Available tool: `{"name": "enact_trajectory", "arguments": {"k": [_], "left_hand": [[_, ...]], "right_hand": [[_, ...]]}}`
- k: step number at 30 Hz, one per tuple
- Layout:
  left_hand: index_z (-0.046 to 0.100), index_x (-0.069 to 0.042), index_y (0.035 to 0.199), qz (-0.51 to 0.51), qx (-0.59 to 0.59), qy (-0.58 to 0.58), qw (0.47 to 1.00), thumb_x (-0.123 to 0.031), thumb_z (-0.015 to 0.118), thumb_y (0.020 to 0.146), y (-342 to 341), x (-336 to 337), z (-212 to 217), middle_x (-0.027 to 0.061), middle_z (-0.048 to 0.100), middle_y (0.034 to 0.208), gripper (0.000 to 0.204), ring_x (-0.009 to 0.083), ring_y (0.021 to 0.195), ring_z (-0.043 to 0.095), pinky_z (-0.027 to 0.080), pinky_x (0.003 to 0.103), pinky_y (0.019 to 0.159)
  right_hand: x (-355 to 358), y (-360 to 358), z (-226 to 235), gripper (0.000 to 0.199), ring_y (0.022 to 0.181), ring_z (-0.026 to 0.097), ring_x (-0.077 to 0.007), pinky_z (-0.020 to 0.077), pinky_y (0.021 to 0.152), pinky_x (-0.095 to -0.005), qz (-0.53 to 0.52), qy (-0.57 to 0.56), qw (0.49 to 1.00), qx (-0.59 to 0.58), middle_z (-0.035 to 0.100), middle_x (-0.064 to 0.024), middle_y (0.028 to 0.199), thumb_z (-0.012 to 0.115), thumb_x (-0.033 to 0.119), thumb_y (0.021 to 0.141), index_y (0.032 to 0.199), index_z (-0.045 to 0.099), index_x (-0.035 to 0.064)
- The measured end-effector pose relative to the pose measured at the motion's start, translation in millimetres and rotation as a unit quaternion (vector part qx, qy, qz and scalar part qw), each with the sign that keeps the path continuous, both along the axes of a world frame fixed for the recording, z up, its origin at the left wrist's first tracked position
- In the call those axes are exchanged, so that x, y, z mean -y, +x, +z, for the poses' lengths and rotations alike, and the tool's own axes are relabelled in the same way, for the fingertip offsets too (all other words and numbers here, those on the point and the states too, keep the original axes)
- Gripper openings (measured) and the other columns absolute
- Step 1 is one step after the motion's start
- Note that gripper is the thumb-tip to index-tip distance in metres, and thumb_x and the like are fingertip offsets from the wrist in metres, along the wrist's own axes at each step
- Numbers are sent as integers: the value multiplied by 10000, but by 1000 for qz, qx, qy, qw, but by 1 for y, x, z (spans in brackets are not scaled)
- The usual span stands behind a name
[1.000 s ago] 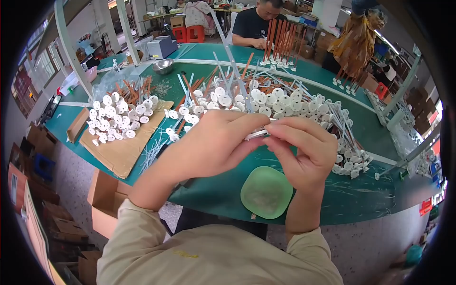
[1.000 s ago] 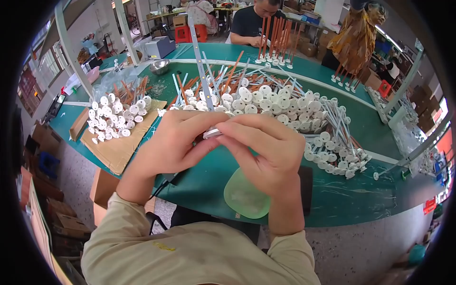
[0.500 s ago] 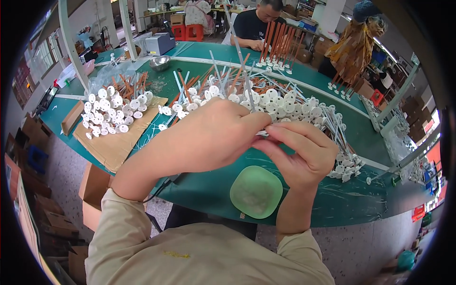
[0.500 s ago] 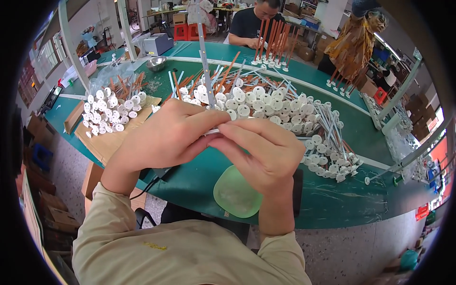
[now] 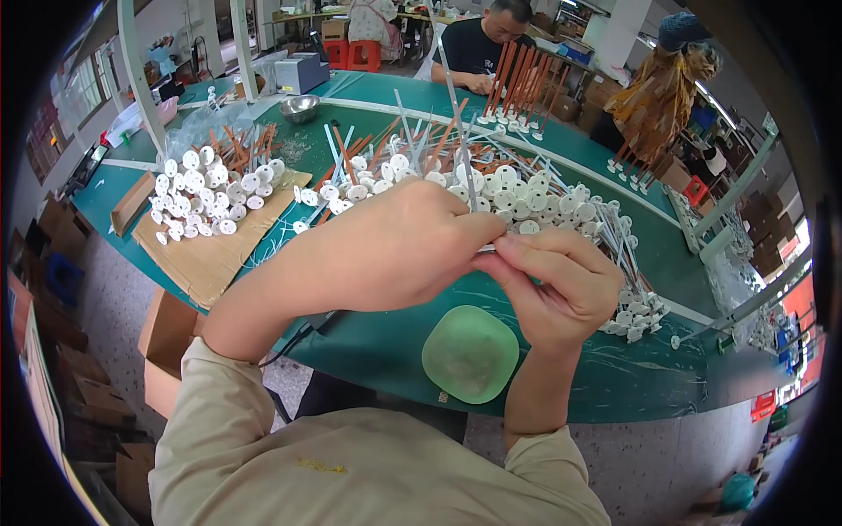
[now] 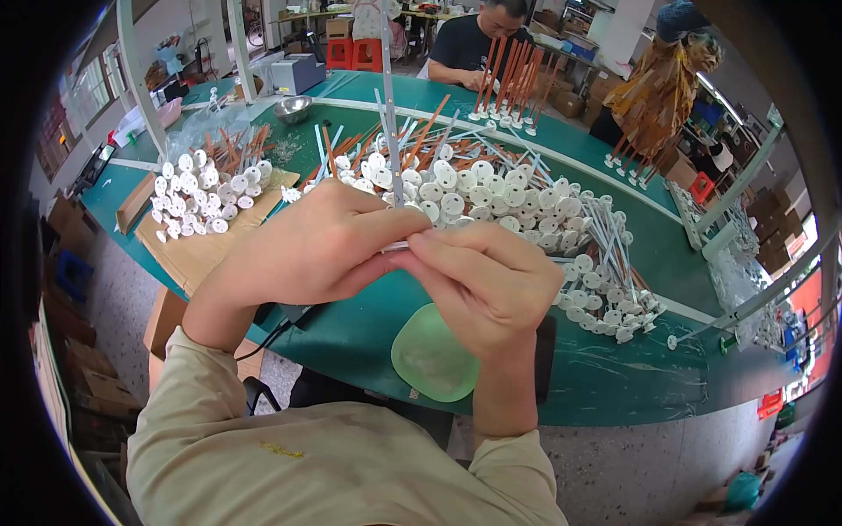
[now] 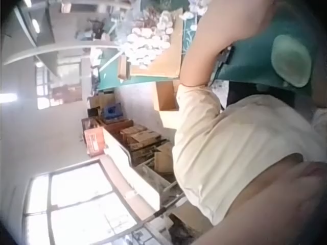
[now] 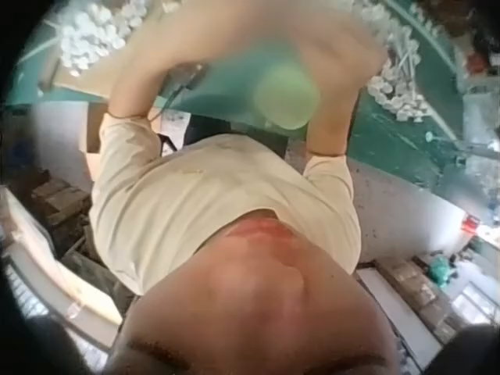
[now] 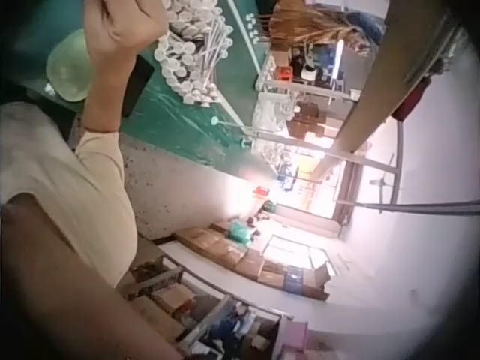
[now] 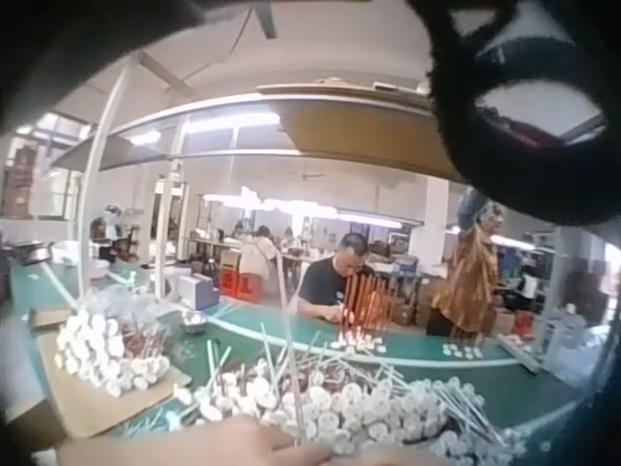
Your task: Manually assembling small white plastic discs with thin metal stems at a factory workstation.
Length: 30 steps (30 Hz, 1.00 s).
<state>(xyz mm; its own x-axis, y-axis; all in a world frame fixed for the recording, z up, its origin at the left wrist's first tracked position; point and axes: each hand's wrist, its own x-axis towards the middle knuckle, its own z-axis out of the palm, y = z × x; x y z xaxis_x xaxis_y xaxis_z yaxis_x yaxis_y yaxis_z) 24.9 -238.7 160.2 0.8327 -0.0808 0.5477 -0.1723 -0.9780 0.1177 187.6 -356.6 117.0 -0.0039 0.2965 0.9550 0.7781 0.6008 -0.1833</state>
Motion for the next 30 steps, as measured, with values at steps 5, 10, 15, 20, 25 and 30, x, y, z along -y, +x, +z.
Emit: {"name": "enact_trajectory", "arguments": {"k": [5,10,15,20,25,30], "left_hand": [[623,11,1059,-12,8,-6,1000,-112,727,804,1,0,-2,148,636,733,301,360,652,640,483,438,553],[617,15,1070,23,38,-10,999,-79,735,767,-1,5,-7,151,638,745,339,355,665,647,485,438,555],[618,19,1063,16,42,-16,999,-66,736,766,-3,4,-9,152,641,751,331,357,669,649,485,437,555],[617,19,1062,0,37,-19,999,-67,735,777,-4,2,-9,152,641,748,320,360,666,648,486,438,555],[617,13,1067,13,33,-16,999,-72,728,787,-6,3,-8,162,638,742,313,367,668,646,488,446,564],[613,8,1052,9,37,-58,998,-104,701,823,-4,-8,-21,178,637,746,270,382,701,651,498,460,599]], "right_hand": [[1,3,0,355,652,601,-103,424,520,-206,4,7,1000,8,700,-76,831,910,-53,570,885,761,15],[-1,3,0,367,660,588,-77,348,474,-184,-2,-12,1000,-16,706,-74,850,911,-55,571,898,762,22],[-2,1,1,299,703,690,-193,552,611,-263,12,-14,1000,-19,708,-105,813,891,-39,602,862,750,3],[-2,-5,0,281,693,687,-188,549,601,-258,10,-8,1000,-21,705,-108,812,888,-45,610,847,743,-5],[-6,-5,-7,329,691,619,-92,365,488,-183,13,9,1000,-27,713,-85,844,908,-69,580,855,750,17],[-8,-6,-6,346,768,665,-146,504,592,-226,-43,-41,998,2,714,-120,890,899,-69,602,902,741,1]]}}
